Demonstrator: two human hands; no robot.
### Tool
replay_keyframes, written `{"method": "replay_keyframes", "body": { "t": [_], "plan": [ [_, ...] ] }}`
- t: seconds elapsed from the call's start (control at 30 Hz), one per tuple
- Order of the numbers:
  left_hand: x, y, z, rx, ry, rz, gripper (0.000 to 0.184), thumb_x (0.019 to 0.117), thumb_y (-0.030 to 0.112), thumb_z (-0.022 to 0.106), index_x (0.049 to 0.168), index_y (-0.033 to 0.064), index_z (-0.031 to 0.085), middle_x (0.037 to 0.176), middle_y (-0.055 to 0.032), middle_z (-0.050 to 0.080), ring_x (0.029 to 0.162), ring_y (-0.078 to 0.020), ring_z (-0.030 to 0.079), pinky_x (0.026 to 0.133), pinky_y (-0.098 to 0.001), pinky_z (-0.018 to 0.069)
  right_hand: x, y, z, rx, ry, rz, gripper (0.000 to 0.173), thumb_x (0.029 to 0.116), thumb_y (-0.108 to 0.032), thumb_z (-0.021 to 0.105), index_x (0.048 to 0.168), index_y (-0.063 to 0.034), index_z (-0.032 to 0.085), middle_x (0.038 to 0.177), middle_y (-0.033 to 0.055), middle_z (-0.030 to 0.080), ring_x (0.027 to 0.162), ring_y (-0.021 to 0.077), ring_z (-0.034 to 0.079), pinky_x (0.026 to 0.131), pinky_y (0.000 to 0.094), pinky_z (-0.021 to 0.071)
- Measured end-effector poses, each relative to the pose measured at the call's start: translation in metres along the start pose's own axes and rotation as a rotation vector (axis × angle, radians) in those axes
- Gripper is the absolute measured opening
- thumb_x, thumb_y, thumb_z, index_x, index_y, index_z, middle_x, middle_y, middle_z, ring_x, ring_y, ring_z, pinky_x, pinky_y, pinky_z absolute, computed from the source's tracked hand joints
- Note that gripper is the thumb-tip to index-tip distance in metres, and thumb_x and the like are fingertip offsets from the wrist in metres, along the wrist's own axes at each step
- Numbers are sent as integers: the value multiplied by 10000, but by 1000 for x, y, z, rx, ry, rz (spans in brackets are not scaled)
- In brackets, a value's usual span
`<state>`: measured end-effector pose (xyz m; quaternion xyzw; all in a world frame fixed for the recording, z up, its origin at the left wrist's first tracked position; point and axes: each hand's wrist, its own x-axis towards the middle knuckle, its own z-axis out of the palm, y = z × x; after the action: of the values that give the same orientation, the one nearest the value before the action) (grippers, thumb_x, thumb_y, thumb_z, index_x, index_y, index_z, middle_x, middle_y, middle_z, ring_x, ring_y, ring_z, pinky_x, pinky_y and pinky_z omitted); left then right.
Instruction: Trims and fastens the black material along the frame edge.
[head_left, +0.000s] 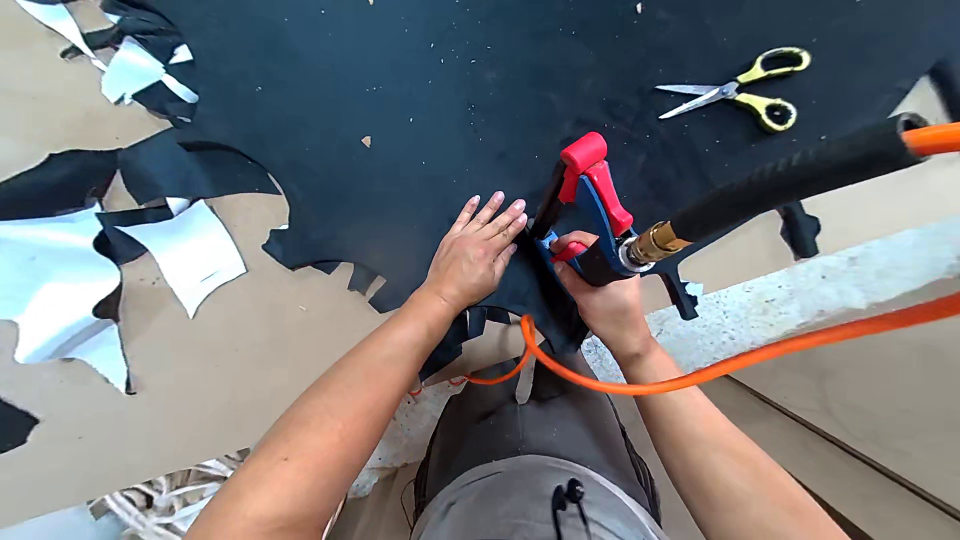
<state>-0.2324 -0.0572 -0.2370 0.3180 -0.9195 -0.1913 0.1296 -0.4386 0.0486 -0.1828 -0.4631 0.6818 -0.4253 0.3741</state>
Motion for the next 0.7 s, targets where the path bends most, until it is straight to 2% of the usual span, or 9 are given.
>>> {"method": "replay_keyframes", "body": {
  "t": [0.13, 0.23, 0.33, 0.43, 0.47, 0.53, 0.63, 0.7],
  "plan": [
    [1, 1, -4, -21, -9, -1, 456, 1096, 271, 377, 1495, 156, 565, 1612, 30, 454, 1554, -225, 303, 1291, -525, 181, 1, -1, -11, 21, -29, 15, 370, 880, -128, 782, 1242, -117, 707, 1185, -8, 748, 1131, 113, 696, 998, 370, 596],
    [14, -6, -15, -21, 18, 44, 421, 1088, 259, 404, 1416, 141, 640, 1539, 6, 547, 1511, -233, 391, 1275, -526, 242, 4, 4, -19, 9, 16, 14, 379, 869, -140, 789, 1240, -124, 713, 1191, -8, 747, 1132, 114, 695, 999, 373, 594],
    [35, -13, -12, 13, -38, 91, 448, 1104, 267, 364, 1489, 165, 570, 1599, 17, 474, 1547, -244, 318, 1282, -552, 193, 6, 7, -19, 101, 50, -29, 357, 885, -129, 773, 1232, -82, 703, 1194, 28, 747, 1145, 157, 696, 1006, 402, 592],
    [38, -15, -8, -4, -32, 107, 448, 1101, 255, 372, 1496, 168, 564, 1602, 18, 469, 1554, -248, 302, 1288, -553, 174, -1, 1, -11, 48, 76, -18, 356, 901, -120, 759, 1251, -125, 696, 1181, -1, 751, 1107, 119, 707, 955, 373, 609],
    [38, -16, -9, -11, -26, 112, 442, 1098, 248, 382, 1485, 160, 576, 1592, 12, 483, 1551, -252, 310, 1286, -555, 177, -3, -1, -7, -6, 96, -4, 350, 897, -135, 765, 1240, -149, 700, 1163, -18, 753, 1082, 95, 710, 931, 360, 613],
    [39, -18, -11, -16, -22, 117, 435, 1096, 242, 389, 1473, 155, 588, 1580, 10, 498, 1546, -251, 321, 1284, -551, 189, 2, -1, 1, -57, 147, -11, 290, 869, -151, 774, 1153, -137, 716, 1090, -10, 755, 1032, 97, 714, 908, 362, 617],
    [39, -14, -11, -18, -20, 103, 441, 1092, 245, 387, 1477, 163, 585, 1592, 19, 483, 1549, -247, 315, 1286, -549, 191, 1, 0, -1, -19, 173, -7, 303, 884, -160, 778, 1179, -125, 716, 1121, -11, 756, 1073, 97, 709, 955, 354, 610],
    [36, -15, -9, -15, -26, 105, 446, 1097, 252, 380, 1490, 165, 572, 1600, 21, 471, 1550, -245, 313, 1285, -547, 189, -7, 3, 2, 101, 235, -52, 343, 900, -111, 767, 1228, -54, 687, 1168, 48, 750, 1112, 160, 710, 985, 393, 607]
  ]
}}
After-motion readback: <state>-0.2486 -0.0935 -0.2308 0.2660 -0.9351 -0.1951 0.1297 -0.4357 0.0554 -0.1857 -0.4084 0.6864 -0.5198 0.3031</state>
